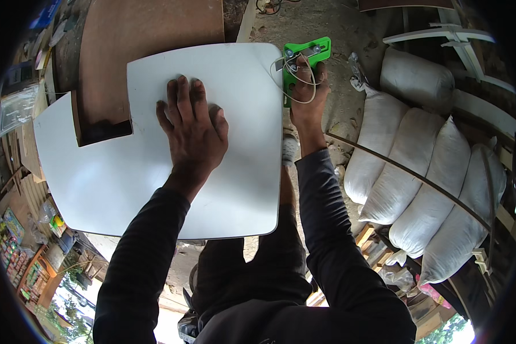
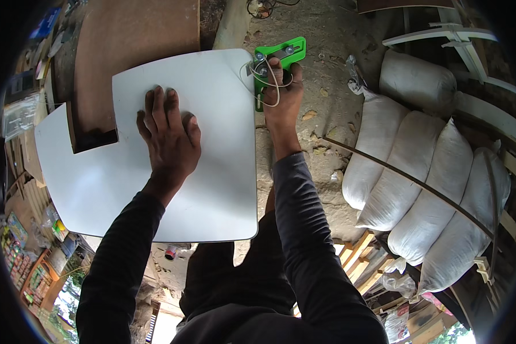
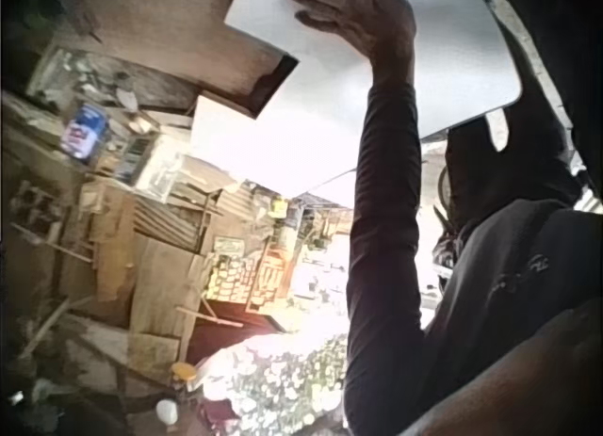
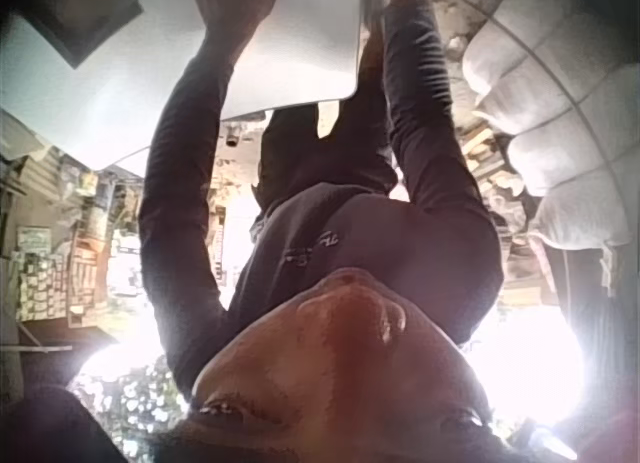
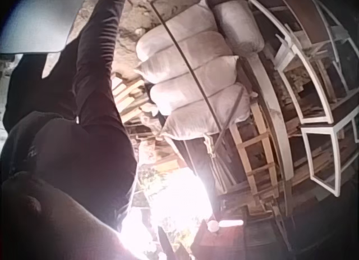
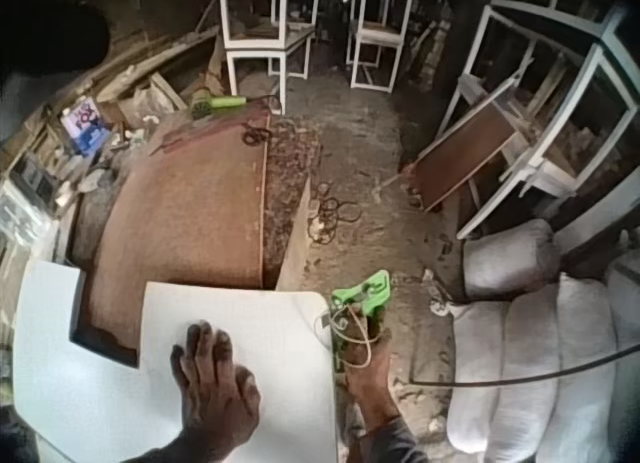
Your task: Trim excess edge banding from a wooden board using a manual edge trimmer.
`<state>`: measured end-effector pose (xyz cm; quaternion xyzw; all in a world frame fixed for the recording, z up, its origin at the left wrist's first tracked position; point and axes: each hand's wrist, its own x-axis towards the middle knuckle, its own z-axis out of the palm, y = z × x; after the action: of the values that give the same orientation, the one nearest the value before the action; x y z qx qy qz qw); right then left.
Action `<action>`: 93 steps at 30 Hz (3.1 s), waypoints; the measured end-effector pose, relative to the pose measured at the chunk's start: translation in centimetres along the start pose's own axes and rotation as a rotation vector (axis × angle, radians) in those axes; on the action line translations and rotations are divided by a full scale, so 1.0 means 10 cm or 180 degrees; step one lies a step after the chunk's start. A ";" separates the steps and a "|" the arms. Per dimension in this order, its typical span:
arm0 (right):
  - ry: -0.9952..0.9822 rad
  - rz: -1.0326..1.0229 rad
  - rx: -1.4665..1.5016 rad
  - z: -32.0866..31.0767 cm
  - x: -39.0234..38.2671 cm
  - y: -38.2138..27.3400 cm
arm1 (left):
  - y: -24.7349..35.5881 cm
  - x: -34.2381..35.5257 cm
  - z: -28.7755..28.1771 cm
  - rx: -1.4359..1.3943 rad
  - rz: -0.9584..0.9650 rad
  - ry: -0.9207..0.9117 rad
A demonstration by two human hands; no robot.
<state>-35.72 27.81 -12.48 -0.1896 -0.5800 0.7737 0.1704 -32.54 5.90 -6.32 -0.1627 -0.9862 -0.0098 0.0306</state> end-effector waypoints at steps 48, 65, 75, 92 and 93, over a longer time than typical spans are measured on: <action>-0.0149 -0.0387 0.0282 -0.01 -0.04 0.26 | -0.04 -0.09 0.05 0.0054 0.0002 0.0414; -0.0170 -0.0136 0.0108 -0.20 -0.54 0.17 | -0.05 -0.08 0.07 0.0066 0.0000 0.0500; -0.0041 0.0011 -0.0022 -0.37 -0.91 0.10 | -0.02 -0.07 0.15 0.0205 -0.0211 0.0393; 0.0128 0.0540 -0.0445 -0.85 -2.31 -0.01 | -0.10 -0.13 0.27 0.0486 -0.0196 0.0626; 0.0203 0.0608 -0.0262 -0.90 -2.41 0.00 | -0.08 -0.13 0.28 0.0433 -0.0335 0.0528</action>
<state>-10.29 23.64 -12.45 -0.2754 -0.5849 0.7555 0.1064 -31.76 4.87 -9.25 -0.1069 -0.9858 0.0421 0.1226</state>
